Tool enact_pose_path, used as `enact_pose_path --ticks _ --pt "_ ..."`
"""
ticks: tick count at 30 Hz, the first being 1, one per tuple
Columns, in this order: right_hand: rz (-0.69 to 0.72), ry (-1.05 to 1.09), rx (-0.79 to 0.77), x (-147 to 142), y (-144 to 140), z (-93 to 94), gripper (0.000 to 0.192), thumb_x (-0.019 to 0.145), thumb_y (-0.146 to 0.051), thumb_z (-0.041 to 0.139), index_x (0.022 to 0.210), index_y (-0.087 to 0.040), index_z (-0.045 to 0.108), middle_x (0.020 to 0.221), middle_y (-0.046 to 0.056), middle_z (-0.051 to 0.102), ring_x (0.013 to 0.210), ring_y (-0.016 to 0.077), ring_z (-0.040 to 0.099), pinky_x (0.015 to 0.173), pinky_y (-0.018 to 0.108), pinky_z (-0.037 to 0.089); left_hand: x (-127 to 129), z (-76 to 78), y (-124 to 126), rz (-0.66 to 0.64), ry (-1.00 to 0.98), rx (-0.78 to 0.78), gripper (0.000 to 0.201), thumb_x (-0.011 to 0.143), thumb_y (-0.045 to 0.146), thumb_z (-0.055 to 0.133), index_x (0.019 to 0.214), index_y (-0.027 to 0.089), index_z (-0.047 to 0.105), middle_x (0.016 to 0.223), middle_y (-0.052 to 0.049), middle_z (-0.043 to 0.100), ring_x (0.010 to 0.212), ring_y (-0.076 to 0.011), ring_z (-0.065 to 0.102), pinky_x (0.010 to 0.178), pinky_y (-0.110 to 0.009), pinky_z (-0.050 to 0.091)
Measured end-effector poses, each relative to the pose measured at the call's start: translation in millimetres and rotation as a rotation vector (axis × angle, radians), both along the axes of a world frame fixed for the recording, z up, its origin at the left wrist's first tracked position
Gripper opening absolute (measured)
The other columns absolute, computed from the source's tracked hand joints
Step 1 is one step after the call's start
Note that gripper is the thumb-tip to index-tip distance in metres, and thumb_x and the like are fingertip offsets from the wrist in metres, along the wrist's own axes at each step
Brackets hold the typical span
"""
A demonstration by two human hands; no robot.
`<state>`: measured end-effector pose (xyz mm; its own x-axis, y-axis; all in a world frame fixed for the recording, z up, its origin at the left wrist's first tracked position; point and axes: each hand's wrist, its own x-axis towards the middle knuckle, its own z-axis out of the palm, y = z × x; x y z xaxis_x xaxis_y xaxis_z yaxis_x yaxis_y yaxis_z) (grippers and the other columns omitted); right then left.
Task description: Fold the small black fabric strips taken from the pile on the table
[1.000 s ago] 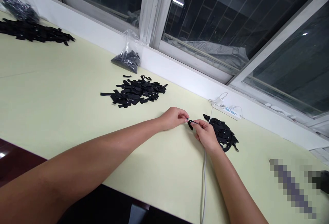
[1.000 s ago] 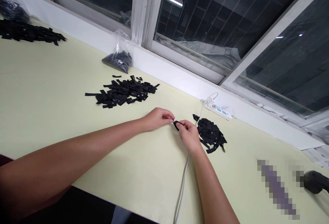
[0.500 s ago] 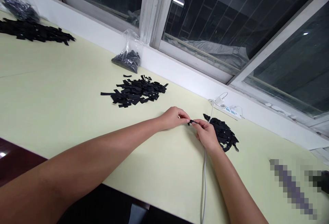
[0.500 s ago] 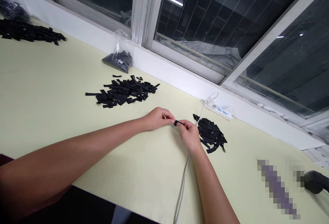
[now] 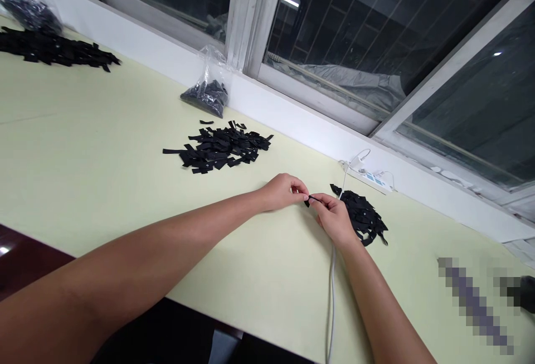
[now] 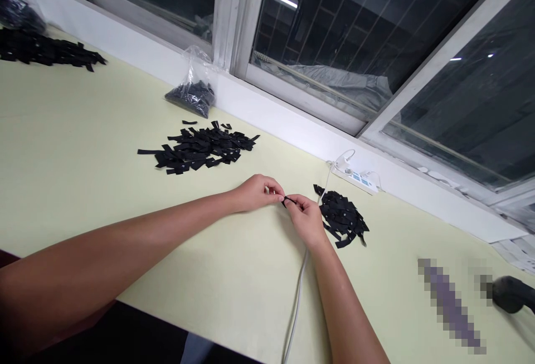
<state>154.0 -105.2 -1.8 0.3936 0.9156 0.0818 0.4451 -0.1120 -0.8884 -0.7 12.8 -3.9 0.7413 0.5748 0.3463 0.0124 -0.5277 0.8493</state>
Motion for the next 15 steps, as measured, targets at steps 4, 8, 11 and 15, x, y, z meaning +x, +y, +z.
enact_pose_path --ticks 4,8,11,15 --pt "0.022 -0.048 0.002 1.3 -0.5 -0.4 0.038 0.077 -0.054 0.065 0.090 -0.019 0.072 0.054 -0.005 0.039 0.048 0.0086 0.030 0.047 0.026 0.023 0.2 -0.2 -0.4 -0.028 0.019 -0.025 0.015 0.078 0.028 0.069 0.085 0.017 0.075 0.081 -0.002 0.072 0.071 -0.0132 0.058 0.068 -0.026 0.045" --pt "0.038 -0.171 0.005 1.6 -2.3 1.9 0.039 0.080 -0.053 0.062 0.092 -0.018 0.072 0.055 -0.006 0.035 0.051 0.0091 0.028 0.050 0.027 0.023 0.2 -2.0 -0.3 -0.020 0.012 0.000 0.020 0.079 0.029 0.069 0.094 0.016 0.072 0.091 -0.004 0.071 0.079 -0.0146 0.060 0.071 -0.027 0.047" --pt "0.040 -0.250 0.018 0.8 -4.0 4.3 0.040 0.080 -0.052 0.061 0.093 -0.017 0.073 0.056 -0.006 0.032 0.053 0.0095 0.029 0.052 0.027 0.023 -1.1 -1.8 -0.2 -0.057 0.018 0.099 0.022 0.083 0.028 0.066 0.103 0.019 0.070 0.109 -0.006 0.067 0.095 -0.0174 0.060 0.079 -0.028 0.048" --pt "0.046 -0.289 0.007 0.4 -5.0 4.8 0.041 0.081 -0.053 0.060 0.095 -0.017 0.074 0.056 -0.006 0.028 0.052 0.0094 0.027 0.052 0.027 0.022 -4.1 1.8 -1.5 -0.063 0.072 0.199 0.013 0.087 0.027 0.061 0.093 0.018 0.069 0.102 -0.006 0.066 0.097 -0.0190 0.059 0.080 -0.029 0.047"
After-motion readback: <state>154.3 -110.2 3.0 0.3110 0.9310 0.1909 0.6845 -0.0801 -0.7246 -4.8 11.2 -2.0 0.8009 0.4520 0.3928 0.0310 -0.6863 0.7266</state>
